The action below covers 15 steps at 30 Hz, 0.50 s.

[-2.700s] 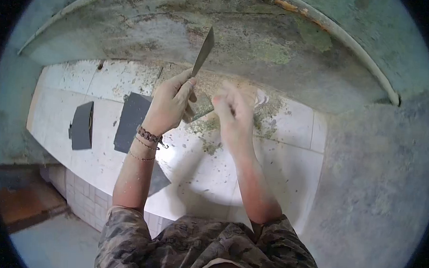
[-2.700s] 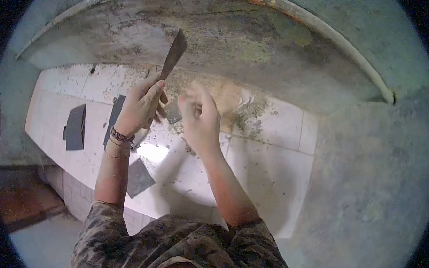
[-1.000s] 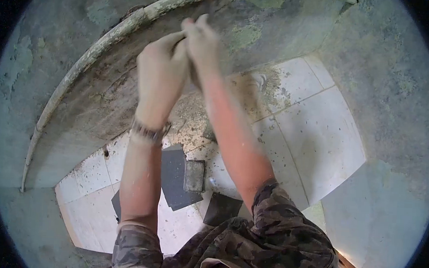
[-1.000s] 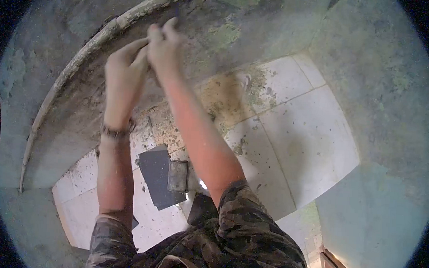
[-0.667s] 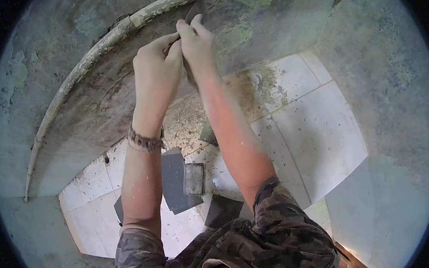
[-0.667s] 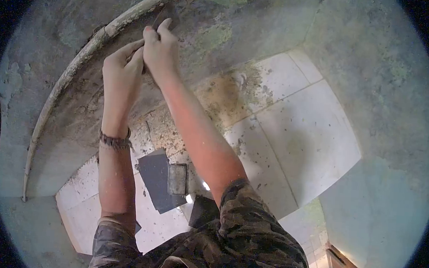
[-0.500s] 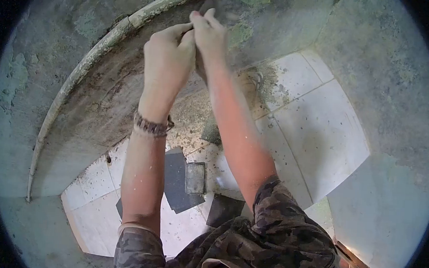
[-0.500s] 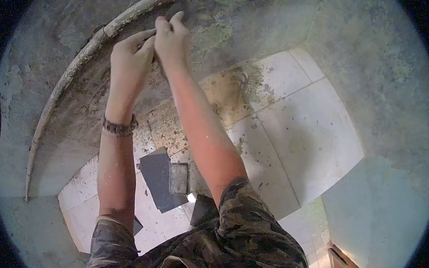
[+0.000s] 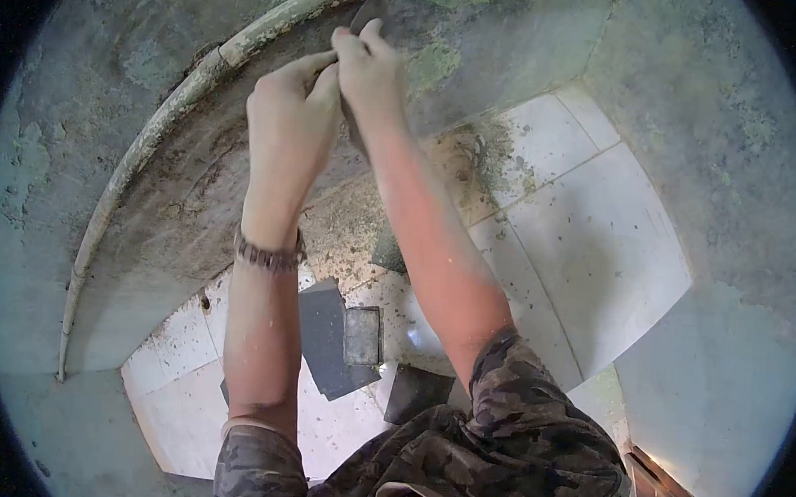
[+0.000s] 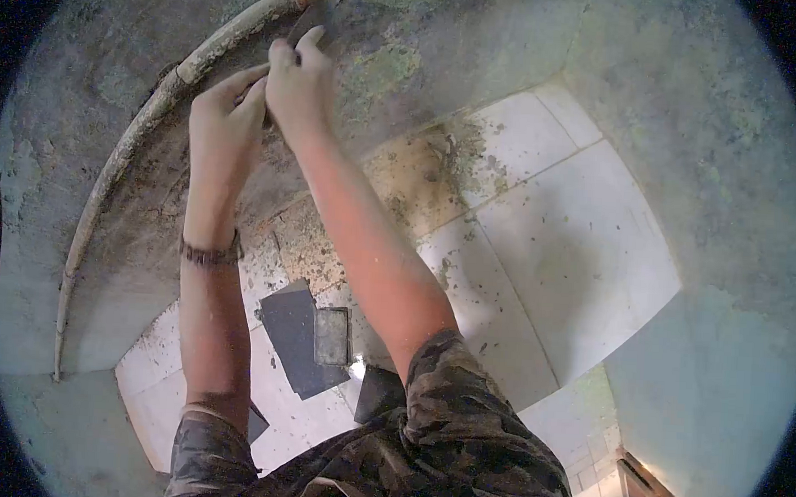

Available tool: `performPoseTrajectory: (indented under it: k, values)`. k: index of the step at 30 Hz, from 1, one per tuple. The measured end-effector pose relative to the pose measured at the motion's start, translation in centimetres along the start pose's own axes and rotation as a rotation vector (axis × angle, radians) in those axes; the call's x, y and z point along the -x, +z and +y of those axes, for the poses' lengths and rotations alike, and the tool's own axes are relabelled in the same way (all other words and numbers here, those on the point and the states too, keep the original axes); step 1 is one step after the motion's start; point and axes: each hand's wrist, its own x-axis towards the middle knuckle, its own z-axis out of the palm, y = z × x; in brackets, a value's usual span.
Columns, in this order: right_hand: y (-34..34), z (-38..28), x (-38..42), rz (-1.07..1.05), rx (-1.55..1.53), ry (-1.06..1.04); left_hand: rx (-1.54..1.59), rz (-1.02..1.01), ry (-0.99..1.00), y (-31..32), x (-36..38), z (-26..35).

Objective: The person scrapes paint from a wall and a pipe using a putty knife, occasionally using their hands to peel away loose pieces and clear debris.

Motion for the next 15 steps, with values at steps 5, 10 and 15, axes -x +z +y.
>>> performPoseTrajectory:
  k: [5, 10, 15]
  values:
    - [1.3, 1.3, 2.0, -0.074, 0.039, 0.051, 0.094, -0.010, -0.192, -0.5, 2.6, -2.1]
    - [6.2, 4.6, 7.6, -0.194, -0.024, 0.043, 0.113, 0.131, -0.375, -3.5, 8.0, -5.4]
    - [5.9, 4.2, 6.3, -0.143, -0.066, 0.077, -0.013, 0.074, -0.239, -3.7, 6.3, -5.3]
